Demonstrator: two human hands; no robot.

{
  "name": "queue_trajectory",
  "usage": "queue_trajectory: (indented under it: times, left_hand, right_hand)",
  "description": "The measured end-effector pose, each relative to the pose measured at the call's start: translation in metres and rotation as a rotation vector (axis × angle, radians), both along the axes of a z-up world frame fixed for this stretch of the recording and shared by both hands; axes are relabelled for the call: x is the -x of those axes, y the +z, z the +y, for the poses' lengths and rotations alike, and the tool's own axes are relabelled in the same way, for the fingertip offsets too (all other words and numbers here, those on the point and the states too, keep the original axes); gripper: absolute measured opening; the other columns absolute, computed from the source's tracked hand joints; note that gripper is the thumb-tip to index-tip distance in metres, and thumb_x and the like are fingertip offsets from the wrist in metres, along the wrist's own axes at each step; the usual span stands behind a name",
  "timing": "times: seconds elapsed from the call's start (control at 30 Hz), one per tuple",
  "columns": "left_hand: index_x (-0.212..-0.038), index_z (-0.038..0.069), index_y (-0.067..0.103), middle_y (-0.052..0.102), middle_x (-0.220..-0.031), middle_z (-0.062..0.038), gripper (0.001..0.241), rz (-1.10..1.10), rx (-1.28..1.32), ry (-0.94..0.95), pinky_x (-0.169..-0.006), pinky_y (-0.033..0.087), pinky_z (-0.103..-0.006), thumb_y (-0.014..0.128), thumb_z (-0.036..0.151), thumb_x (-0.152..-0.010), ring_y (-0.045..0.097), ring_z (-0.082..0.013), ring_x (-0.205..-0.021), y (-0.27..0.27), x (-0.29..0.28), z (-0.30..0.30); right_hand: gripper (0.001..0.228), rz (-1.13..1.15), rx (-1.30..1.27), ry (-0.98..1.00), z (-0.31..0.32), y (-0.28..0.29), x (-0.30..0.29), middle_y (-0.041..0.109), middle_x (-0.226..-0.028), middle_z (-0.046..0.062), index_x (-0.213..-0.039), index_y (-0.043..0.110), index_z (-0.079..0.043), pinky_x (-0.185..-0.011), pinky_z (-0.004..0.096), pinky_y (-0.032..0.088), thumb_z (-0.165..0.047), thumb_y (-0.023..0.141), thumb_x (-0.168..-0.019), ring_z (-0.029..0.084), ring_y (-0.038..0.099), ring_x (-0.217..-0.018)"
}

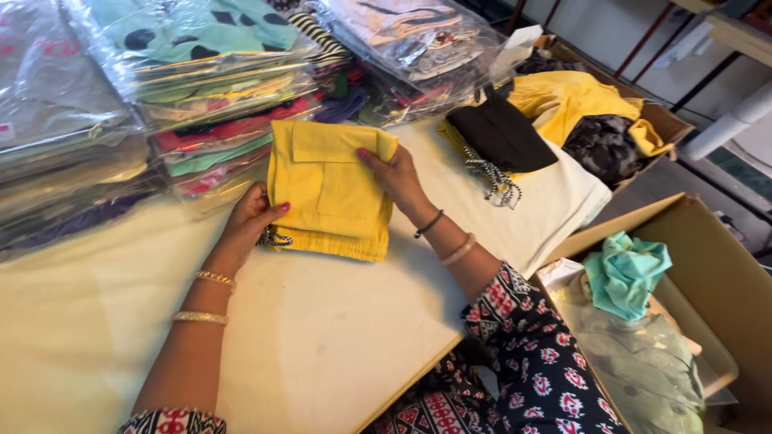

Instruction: The person folds a pair of yellow shorts and a pair of grey shorts on a table. They smooth out the fabric, fold the legs, and then fold the shorts in half before stacking them.

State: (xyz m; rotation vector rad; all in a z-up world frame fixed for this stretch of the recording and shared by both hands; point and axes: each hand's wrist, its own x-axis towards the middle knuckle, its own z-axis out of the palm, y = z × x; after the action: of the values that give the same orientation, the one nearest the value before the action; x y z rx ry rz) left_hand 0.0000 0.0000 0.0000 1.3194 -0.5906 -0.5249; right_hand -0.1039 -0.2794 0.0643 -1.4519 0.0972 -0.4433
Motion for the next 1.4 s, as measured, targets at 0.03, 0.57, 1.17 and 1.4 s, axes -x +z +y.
queue_trajectory:
  times: [0.03, 0.57, 1.17, 1.4]
  left_hand:
    - [-0.125, 0.004, 0.057, 0.071, -0.113, -0.006, 0.036, -0.004, 0.006, -0.007, -0.09, 0.053, -0.0283, 0.07, 0.005, -0.092, 0.067, -0.012, -0.102, 0.001, 0.001, -0.001]
    - [-0.115, 0.009, 0.057, 0.069, -0.107, -0.009, 0.019, -0.01, -0.026, 0.084, -0.077, 0.058, -0.0349, 0.062, 0.019, -0.099, 0.067, -0.018, -0.097, -0.01, -0.004, -0.001]
    - [-0.112, 0.005, 0.063, 0.068, -0.103, -0.005, 0.015, -0.102, -0.134, 0.078, -0.08, 0.057, -0.0303, 0.061, 0.007, -0.097, 0.066, -0.0131, -0.095, -0.025, -0.011, -0.001]
    - [-0.11, 0.005, 0.065, 0.068, -0.102, -0.002, 0.014, -0.109, -0.137, 0.079, -0.079, 0.057, -0.0302, 0.061, 0.008, -0.097, 0.066, -0.0113, -0.094, -0.032, -0.014, -0.003]
  right_hand:
    - [0.03, -0.004, 0.006, -0.007, -0.011, 0.005, 0.009, 0.076, -0.105, 0.008, -0.118, 0.066, 0.002, -0.078, 0.03, 0.063, -0.017, 0.072, -0.096, 0.016, 0.075, -0.089]
    - [0.032, -0.347, -0.252, -0.577, -0.359, -0.045, 0.048, 0.072, -0.118, 0.011, -0.128, 0.064, 0.001, -0.089, 0.038, 0.06, -0.008, 0.072, -0.099, 0.024, 0.072, -0.103]
    - [0.05, -0.036, 1.274, -1.111, -0.327, -0.018, 0.07, 0.066, -0.125, 0.02, -0.129, 0.061, -0.006, -0.101, 0.048, 0.047, -0.016, 0.083, -0.084, 0.038, 0.059, -0.12]
    - [0.066, 0.552, 1.262, -0.245, -0.3, -0.031, -0.006, 0.05, -0.146, 0.019, -0.147, 0.053, -0.015, -0.112, 0.056, 0.034, -0.063, 0.046, -0.102, 0.04, 0.043, -0.135]
